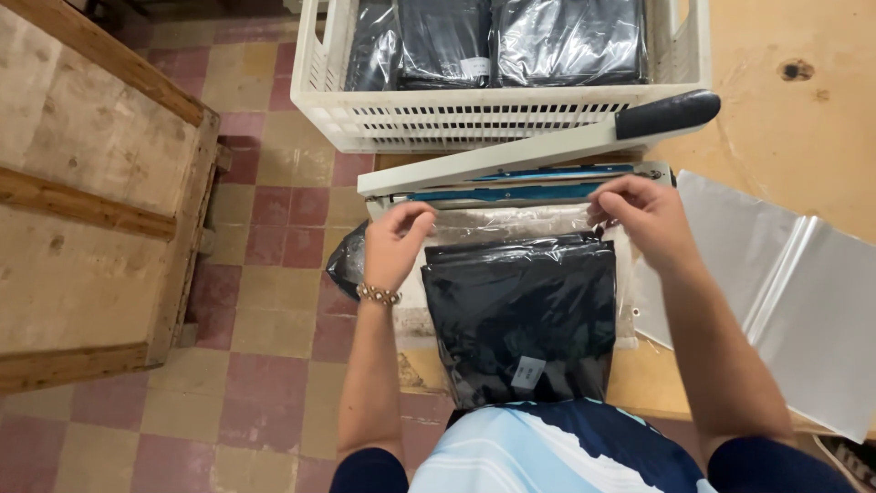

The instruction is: Bagging black plastic products and sealing them using a manual heat sealer

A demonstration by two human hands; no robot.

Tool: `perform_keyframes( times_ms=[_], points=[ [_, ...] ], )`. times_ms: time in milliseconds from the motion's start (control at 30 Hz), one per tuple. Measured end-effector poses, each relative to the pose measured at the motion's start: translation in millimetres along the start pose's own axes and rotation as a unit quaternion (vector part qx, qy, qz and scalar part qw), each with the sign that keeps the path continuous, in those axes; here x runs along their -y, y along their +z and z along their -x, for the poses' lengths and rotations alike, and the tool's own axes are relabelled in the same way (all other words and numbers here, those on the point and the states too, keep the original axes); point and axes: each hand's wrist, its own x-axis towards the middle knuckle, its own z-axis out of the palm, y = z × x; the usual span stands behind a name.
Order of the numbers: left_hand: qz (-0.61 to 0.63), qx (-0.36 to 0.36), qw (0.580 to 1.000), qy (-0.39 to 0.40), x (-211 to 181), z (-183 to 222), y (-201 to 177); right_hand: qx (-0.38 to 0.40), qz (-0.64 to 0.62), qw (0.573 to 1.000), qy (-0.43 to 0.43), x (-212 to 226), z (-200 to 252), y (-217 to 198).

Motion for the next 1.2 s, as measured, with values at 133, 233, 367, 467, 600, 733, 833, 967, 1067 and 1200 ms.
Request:
perform_keyframes(
  times_ms=[133, 233, 367, 467, 600, 733, 833, 967, 1067, 1200],
  points=[
    [-0.251, 0.103, 0.958, 0.095, -45.4, -19.1, 7.7, 0.096, 0.156, 0.982, 0.034, 53.1, -16.1, 7.4],
    [-0.353, 0.238, 0.896, 0.123, -56.8, -35.9, 29.9, 0.177, 0.343, 0.921, 0.059, 52.9, -30.7, 18.2],
    [-0.394, 0.356, 0.837, 0.129, -41.4, -50.9, 48.4, 0.211, 0.429, 0.878, 0.024, 48.0, -41.9, 22.3],
    [-0.354, 0.364, 0.849, 0.147, -11.0, -59.4, 53.5, 0.199, 0.437, 0.877, -0.01, 31.1, -46.9, 17.3],
    [-0.292, 0.291, 0.886, 0.211, 18.2, -65.8, 51.6, 0.146, 0.409, 0.896, -0.091, 4.4, -45.7, 15.1],
    [-0.292, 0.259, 0.889, 0.24, 23.3, -65.9, 48.1, 0.113, 0.421, 0.885, -0.161, -16.2, -43.3, 12.7],
    [-0.314, 0.242, 0.874, 0.281, 22.4, -68.3, 45.6, 0.109, 0.415, 0.877, -0.218, -23.5, -45.2, 10.9],
    [-0.317, 0.238, 0.86, 0.323, 9.2, -66.8, 39.2, 0.094, 0.397, 0.872, -0.269, -26.4, -45.6, 10.9],
    [-0.31, 0.228, 0.862, 0.331, 2.2, -71.1, 37.3, 0.087, 0.392, 0.874, -0.274, -32.8, -51.2, 9.6],
    [-0.301, 0.223, 0.864, 0.337, 0.5, -77.1, 39.0, 0.08, 0.375, 0.885, -0.263, -28.0, -52.2, 10.0]
  ],
)
